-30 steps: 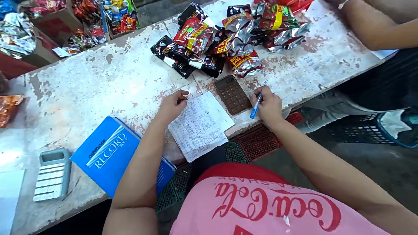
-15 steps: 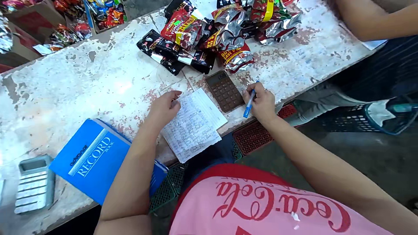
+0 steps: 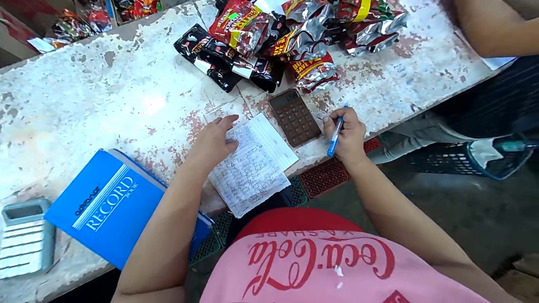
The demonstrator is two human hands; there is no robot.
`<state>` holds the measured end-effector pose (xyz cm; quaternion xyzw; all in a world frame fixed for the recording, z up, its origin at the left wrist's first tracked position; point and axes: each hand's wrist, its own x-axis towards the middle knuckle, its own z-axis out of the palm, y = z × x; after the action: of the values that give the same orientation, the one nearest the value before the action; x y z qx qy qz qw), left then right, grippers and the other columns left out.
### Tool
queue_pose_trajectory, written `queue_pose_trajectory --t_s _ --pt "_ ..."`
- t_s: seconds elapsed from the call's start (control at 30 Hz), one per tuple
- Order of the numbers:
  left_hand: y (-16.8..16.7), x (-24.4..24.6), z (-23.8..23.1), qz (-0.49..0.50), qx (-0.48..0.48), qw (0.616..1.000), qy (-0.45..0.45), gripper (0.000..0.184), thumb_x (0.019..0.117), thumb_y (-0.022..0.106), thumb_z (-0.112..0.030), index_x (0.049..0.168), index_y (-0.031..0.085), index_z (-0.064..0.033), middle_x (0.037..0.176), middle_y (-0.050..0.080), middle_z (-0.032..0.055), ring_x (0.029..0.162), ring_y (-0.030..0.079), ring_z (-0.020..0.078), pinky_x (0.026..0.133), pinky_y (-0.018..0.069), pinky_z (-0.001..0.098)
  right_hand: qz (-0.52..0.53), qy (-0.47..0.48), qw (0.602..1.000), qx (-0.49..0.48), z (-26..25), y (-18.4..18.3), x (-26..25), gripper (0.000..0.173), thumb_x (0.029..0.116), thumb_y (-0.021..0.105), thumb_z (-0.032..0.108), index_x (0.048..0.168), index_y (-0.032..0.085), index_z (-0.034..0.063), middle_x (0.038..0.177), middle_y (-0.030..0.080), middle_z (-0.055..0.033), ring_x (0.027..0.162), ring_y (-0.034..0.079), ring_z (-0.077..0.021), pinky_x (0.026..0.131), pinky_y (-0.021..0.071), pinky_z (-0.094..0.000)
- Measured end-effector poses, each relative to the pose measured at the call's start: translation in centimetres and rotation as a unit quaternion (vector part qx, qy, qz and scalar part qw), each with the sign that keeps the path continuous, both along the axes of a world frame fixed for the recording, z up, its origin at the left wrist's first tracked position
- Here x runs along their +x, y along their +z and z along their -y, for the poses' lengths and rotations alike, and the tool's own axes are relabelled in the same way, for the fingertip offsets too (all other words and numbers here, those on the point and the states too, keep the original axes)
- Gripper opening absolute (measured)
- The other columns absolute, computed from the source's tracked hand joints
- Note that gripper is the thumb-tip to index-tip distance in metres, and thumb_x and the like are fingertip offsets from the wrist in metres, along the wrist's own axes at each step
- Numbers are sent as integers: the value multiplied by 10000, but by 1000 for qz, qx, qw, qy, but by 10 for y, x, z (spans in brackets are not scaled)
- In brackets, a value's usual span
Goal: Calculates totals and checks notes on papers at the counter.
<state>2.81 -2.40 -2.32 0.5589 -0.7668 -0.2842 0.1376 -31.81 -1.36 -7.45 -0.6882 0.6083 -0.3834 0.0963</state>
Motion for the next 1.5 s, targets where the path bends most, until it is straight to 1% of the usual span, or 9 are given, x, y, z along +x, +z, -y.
queue_pose_trajectory --t_s 0.3,0.37,0.43,0.5,0.6,0.8,0.9,0.97,1.5 --pt "-2 -3 1 -34 -5 999 -1 664 809 681 112 1421 547 -107 1248 612 168 931 677 302 766 585 482 92 0 996 18 0 5 6 262 1000 620 197 1166 563 2 899 619 -70 725 606 -75 664 539 -260" --pt "-5 -1 4 -57 -23 998 -8 667 816 651 126 1429 545 -114 1261 604 162 909 677 275 753 589 455 84 25 996 33 -3 10 15 414 968 665 201 1283 508 -18 1163 668 -155 1024 670 -197 871 563 -392" --pt "-9 1 8 -72 -47 996 -17 637 829 636 134 1414 567 -108 1283 609 171 949 687 280 785 594 461 48 63 994 73 -8 16 25 650 892 751 287 1388 475 -30 1378 590 -224 1274 581 -350 1044 479 -553" --pt "-12 3 12 -85 -65 994 -31 621 837 610 153 1405 575 -95 1313 603 189 1024 685 309 836 592 476 -1 87 992 94 -14 17 37 791 830 805 381 1424 473 -21 1470 527 -227 1333 525 -414 1054 450 -617" --pt "-15 5 17 -78 -91 992 -47 605 846 620 143 1399 583 -101 1327 609 197 1058 683 347 846 588 506 -82 95 987 98 -23 14 51 725 832 791 415 1383 547 11 1538 489 -190 1382 461 -486 1021 427 -683" --pt "-10 -36 -13 80 -218 972 22 525 895 698 -142 1400 591 -46 1555 423 251 1435 383 486 1062 405 657 -125 90 986 62 -30 11 54 595 889 715 385 1340 596 16 1500 528 -204 1362 485 -479 1060 426 -631" --pt "-19 -70 -47 163 -116 980 -6 891 959 540 -618 1518 404 62 1640 217 318 1533 184 492 1190 225 670 -131 89 984 81 -33 16 51 599 884 699 390 1345 601 20 1507 524 -199 1354 488 -490 1059 428 -627" --pt "-21 -78 -58 198 -37 979 -34 1041 934 435 -746 1561 303 75 1638 171 347 1533 151 514 1199 175 678 -134 86 982 97 -32 22 51 610 906 683 428 1355 603 24 1501 536 -182 1356 487 -488 1066 408 -652" --pt "-16 -67 -52 149 -33 978 -140 890 962 362 -739 1563 408 -84 1640 243 296 1528 229 468 1211 258 587 -144 180 973 26 4 18 72 492 969 611 476 1264 660 85 1295 688 -93 1383 477 -419 1131 294 -677"
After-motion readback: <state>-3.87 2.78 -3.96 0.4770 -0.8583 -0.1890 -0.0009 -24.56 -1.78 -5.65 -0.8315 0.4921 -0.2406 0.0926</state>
